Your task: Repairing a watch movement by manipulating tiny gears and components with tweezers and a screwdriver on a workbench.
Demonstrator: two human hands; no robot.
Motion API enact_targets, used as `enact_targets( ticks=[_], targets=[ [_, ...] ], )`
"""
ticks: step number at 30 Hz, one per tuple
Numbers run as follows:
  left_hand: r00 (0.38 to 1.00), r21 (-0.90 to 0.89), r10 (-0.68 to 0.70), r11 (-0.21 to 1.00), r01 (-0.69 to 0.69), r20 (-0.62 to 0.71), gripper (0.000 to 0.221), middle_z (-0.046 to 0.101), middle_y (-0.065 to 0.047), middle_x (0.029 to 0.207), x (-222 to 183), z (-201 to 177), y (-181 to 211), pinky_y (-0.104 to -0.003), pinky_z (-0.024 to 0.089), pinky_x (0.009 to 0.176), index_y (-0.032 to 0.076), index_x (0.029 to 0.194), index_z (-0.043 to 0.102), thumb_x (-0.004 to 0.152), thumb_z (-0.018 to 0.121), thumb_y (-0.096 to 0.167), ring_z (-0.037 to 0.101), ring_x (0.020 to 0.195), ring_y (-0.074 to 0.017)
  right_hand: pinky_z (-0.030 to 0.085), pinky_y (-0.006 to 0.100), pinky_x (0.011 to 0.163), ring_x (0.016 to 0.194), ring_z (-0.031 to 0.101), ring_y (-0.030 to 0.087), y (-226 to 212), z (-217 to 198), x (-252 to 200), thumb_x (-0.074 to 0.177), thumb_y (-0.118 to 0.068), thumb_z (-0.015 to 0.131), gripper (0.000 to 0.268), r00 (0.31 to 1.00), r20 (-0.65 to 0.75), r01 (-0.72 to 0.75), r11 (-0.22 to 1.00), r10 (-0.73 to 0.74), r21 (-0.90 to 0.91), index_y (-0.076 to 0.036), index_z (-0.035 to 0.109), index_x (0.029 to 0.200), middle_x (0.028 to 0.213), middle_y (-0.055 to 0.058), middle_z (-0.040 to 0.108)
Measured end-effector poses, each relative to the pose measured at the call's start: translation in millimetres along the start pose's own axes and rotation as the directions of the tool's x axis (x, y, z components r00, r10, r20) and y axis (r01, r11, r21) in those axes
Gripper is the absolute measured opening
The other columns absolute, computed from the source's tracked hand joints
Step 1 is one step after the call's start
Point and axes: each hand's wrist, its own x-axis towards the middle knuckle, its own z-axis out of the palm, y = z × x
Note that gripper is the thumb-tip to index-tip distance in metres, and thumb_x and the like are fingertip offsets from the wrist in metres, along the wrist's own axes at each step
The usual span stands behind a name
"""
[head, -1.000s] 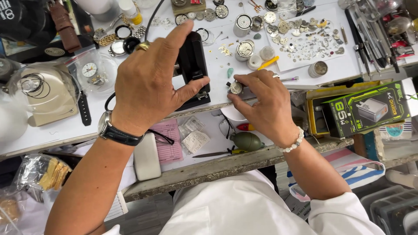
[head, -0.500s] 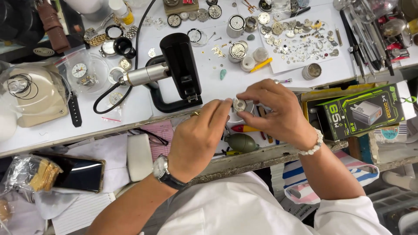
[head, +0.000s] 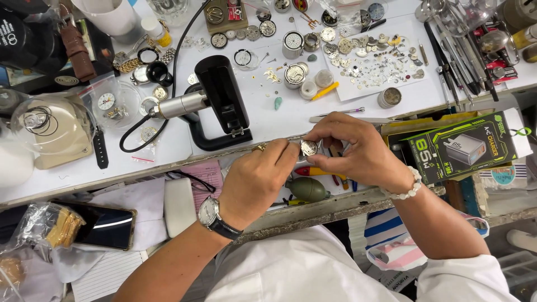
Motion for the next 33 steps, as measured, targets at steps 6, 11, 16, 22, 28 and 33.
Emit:
enact_targets(
  ticks=[6, 11, 16, 22, 28, 33],
  targets=[
    [0.999, 0.044, 0.019, 0.999, -0.02, 0.031, 0.013, 0.06, 0.0, 0.087, -0.8, 9.3, -1.9, -0.019, 0.045, 0.045, 0.012, 0.102, 0.064, 0.096, 0.064, 0.001, 0.05, 0.044, -0.0062, 0.056, 0.033, 0.062, 0.074, 0.061, 0.019, 7.2, -6.2, 6.1, 0.075, 0.002, 0.086, 0.029, 0.996, 0.066, -0.058, 0.995, 0.052, 0.085, 0.006, 0.074, 0.101, 0.09, 0.016, 0.069],
    [0.999, 0.082, 0.022, 0.996, -0.025, 0.036, 0.015, 0.059, 0.001, 0.086, 3.9, 8.1, -4.2, -0.018, 0.045, 0.045, 0.013, 0.103, 0.064, 0.095, 0.063, 0.0, 0.051, 0.045, -0.006, 0.059, 0.033, 0.062, 0.074, 0.061, 0.018, 4.0, -10.6, 16.8, 0.075, 0.002, 0.086, 0.029, 0.992, 0.116, -0.059, 0.996, 0.05, 0.074, 0.007, 0.074, 0.101, 0.089, 0.017, 0.068],
    [1.0, 0.132, -0.001, 0.991, -0.001, 0.012, 0.016, 0.059, 0.001, 0.086, 5.5, 11.8, -8.0, -0.017, 0.045, 0.045, 0.013, 0.103, 0.065, 0.094, 0.063, -0.001, 0.05, 0.045, -0.0055, 0.059, 0.034, 0.06, 0.074, 0.061, 0.02, -4.4, -14.1, 37.3, 0.078, 0.0, 0.086, 0.029, 0.987, 0.163, -0.013, 0.999, 0.007, 0.033, 0.008, 0.074, 0.103, 0.089, 0.018, 0.067],
    [1.0, 0.229, -0.025, 0.973, 0.027, -0.009, 0.017, 0.056, 0.001, 0.085, 1.1, 24.2, -12.3, -0.017, 0.044, 0.045, 0.011, 0.102, 0.065, 0.094, 0.062, -0.003, 0.05, 0.047, -0.006, 0.059, 0.033, 0.061, 0.074, 0.063, 0.02, 3.6, -11.1, 51.7, 0.079, -0.001, 0.086, 0.027, 0.975, 0.223, 0.011, 1.0, -0.015, 0.021, 0.005, 0.074, 0.103, 0.088, 0.017, 0.066],
    [0.999, 0.21, -0.053, 0.976, 0.052, 0.0, 0.014, 0.054, 0.0, 0.083, 1.1, 22.4, -9.2, -0.018, 0.044, 0.045, 0.009, 0.102, 0.065, 0.093, 0.063, -0.002, 0.051, 0.048, -0.0076, 0.059, 0.036, 0.057, 0.075, 0.064, 0.024, -0.3, -8.6, 52.1, 0.079, 0.001, 0.085, 0.028, 0.97, 0.238, 0.062, 0.996, -0.047, -0.058, 0.007, 0.074, 0.104, 0.091, 0.021, 0.066],
    [0.993, 0.175, -0.119, 0.978, 0.117, -0.001, 0.016, 0.055, -0.001, 0.084, 8.4, 20.0, -6.5, -0.019, 0.045, 0.044, 0.006, 0.106, 0.068, 0.094, 0.065, -0.003, 0.053, 0.048, -0.0077, 0.059, 0.033, 0.056, 0.077, 0.064, 0.023, 2.9, -7.6, 46.3, 0.079, 0.0, 0.086, 0.031, 0.987, 0.158, 0.047, 0.998, -0.041, -0.034, 0.007, 0.075, 0.107, 0.094, 0.02, 0.067]
  ],
)
